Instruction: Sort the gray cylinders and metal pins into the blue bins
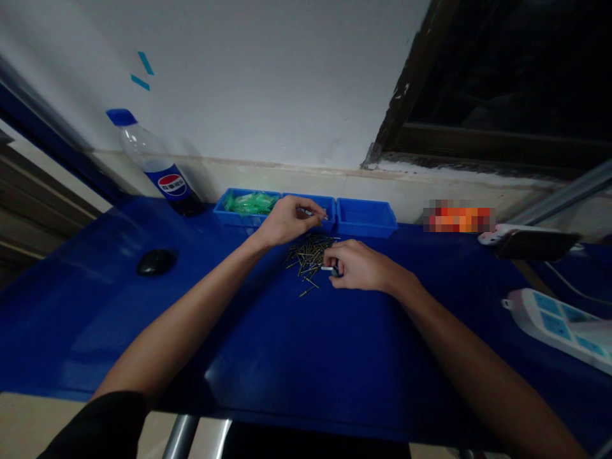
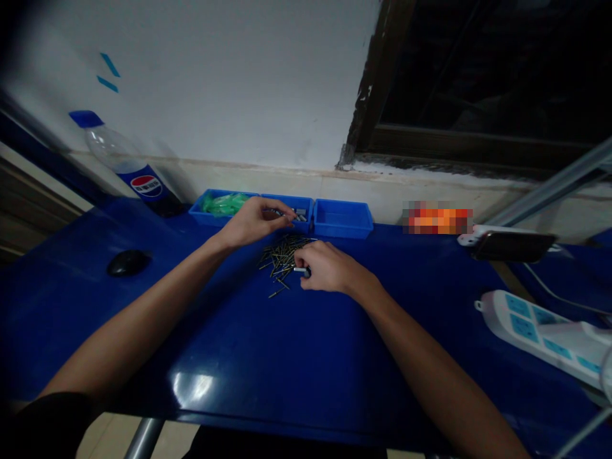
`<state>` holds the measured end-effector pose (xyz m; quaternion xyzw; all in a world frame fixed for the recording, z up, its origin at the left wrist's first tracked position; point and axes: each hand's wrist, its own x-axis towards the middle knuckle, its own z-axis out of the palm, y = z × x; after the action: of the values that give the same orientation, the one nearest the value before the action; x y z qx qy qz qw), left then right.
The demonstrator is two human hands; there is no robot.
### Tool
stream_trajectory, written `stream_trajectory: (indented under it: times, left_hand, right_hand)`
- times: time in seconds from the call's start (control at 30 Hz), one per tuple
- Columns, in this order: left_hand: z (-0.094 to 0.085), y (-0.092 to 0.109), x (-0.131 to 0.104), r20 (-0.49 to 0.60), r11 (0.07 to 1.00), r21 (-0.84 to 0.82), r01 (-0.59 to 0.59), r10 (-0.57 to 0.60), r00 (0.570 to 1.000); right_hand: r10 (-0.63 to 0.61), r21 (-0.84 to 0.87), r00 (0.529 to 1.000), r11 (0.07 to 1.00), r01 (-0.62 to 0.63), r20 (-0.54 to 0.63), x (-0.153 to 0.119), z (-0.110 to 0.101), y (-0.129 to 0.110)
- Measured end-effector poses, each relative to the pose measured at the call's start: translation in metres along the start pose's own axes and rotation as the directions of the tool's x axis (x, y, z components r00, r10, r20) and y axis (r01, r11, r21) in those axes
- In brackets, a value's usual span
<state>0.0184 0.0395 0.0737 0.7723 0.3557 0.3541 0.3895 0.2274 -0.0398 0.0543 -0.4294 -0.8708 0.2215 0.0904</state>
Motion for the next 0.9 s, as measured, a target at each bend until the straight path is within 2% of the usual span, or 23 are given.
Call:
stream_trajectory:
  times: [0.33,0.57,0.73,0.9]
  left_hand:
    - [0.002,0.006,-0.002,0.024,1.000,-0.007,0.015,-0.014,1.000]
    - [0.004,0.000,-0.001,0.058,1.000,0.003,-0.029,0.029,0.998]
    - [0.009,0.003,-0.002,0.166,0.999,0.014,-0.044,0.041,0.985]
    - [0.012,0.009,-0.004,0.240,0.998,-0.069,-0.012,0.029,0.970]
  right_hand:
    - [0.064,0.018,0.997,0.998,-0.064,-0.047,0.004,-0.002,0.016]
    - [0.090,0.359,0.992,0.932,-0.051,-0.093,-0.006,-0.026,0.019]
    - [0.198,0.549,0.947,0.835,-0.029,-0.252,-0.006,-0.037,0.016]
    - [0.287,0.694,0.880,0.717,0.064,-0.378,0.000,-0.032,0.019]
